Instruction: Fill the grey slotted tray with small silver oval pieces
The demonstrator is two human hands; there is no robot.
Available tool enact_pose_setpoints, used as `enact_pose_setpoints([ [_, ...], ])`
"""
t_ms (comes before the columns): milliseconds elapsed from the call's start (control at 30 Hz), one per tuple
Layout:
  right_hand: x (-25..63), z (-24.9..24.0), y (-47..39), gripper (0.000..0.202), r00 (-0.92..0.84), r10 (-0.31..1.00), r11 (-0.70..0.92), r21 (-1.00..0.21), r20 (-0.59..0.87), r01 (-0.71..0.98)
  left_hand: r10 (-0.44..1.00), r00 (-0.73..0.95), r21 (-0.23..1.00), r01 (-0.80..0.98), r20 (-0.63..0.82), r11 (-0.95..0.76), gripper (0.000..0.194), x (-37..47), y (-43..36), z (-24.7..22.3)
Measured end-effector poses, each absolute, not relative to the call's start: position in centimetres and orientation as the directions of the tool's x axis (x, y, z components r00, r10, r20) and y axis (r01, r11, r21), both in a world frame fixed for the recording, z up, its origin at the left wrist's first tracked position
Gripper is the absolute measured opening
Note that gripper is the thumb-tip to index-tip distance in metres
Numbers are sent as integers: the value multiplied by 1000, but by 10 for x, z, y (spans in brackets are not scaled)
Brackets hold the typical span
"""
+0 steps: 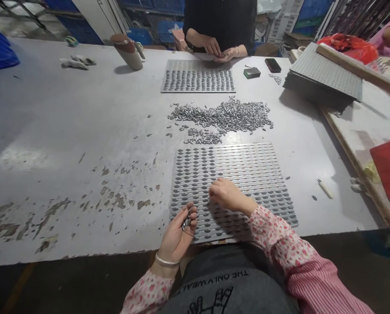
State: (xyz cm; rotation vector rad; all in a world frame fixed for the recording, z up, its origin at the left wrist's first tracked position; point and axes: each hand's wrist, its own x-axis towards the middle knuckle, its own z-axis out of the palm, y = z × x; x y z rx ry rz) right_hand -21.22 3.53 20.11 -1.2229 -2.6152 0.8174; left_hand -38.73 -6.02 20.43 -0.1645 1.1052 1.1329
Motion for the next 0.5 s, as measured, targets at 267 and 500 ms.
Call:
enact_pose_setpoints([
  [267,-181,163,78,20,-244,964,67,-795,-103,603,613,67,340,-782,-787,523,13,-370,-52,207],
  [500,-198,140,84,14,-128,988,28,-711,-87,702,595,87,320,-775,-799,544,12,-362,-54,201],
])
